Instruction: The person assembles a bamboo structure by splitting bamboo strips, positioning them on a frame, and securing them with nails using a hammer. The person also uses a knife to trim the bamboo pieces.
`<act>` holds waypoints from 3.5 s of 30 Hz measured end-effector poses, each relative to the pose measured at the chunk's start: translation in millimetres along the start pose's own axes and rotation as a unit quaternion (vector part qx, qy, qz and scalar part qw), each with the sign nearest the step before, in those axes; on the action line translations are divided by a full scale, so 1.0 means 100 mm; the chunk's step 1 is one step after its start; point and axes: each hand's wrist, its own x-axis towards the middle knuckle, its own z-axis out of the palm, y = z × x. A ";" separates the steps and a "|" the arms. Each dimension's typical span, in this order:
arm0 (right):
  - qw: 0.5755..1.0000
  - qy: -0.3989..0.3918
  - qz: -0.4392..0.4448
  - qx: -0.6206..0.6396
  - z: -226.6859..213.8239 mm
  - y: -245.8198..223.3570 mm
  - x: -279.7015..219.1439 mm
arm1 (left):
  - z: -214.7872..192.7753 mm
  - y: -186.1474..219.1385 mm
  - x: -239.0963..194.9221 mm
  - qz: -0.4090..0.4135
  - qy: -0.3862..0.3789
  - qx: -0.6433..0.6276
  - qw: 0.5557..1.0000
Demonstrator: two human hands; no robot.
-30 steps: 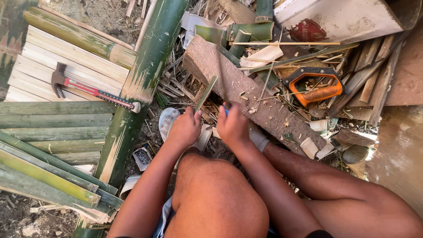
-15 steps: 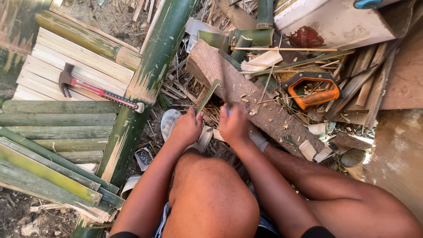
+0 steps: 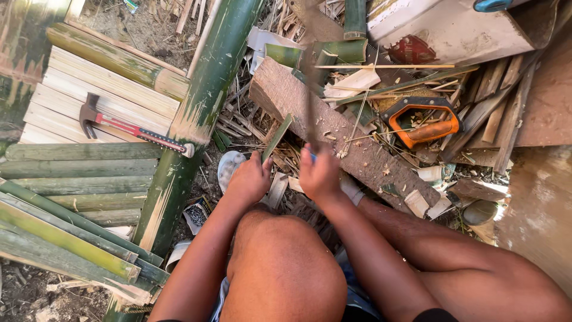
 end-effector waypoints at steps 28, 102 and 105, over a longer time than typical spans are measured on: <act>0.984 -0.083 0.111 -0.113 0.21 0.16 -0.04 | -0.05 -0.13 0.07 0.036 -0.004 0.017 0.999; 0.964 -0.216 -0.108 -0.115 2.36 -1.09 0.53 | -0.81 -3.04 0.49 -0.290 0.586 -0.199 0.730; 0.972 -0.206 -0.050 -0.098 2.49 -1.11 0.86 | -0.88 -2.78 0.33 -0.248 0.530 -0.052 0.809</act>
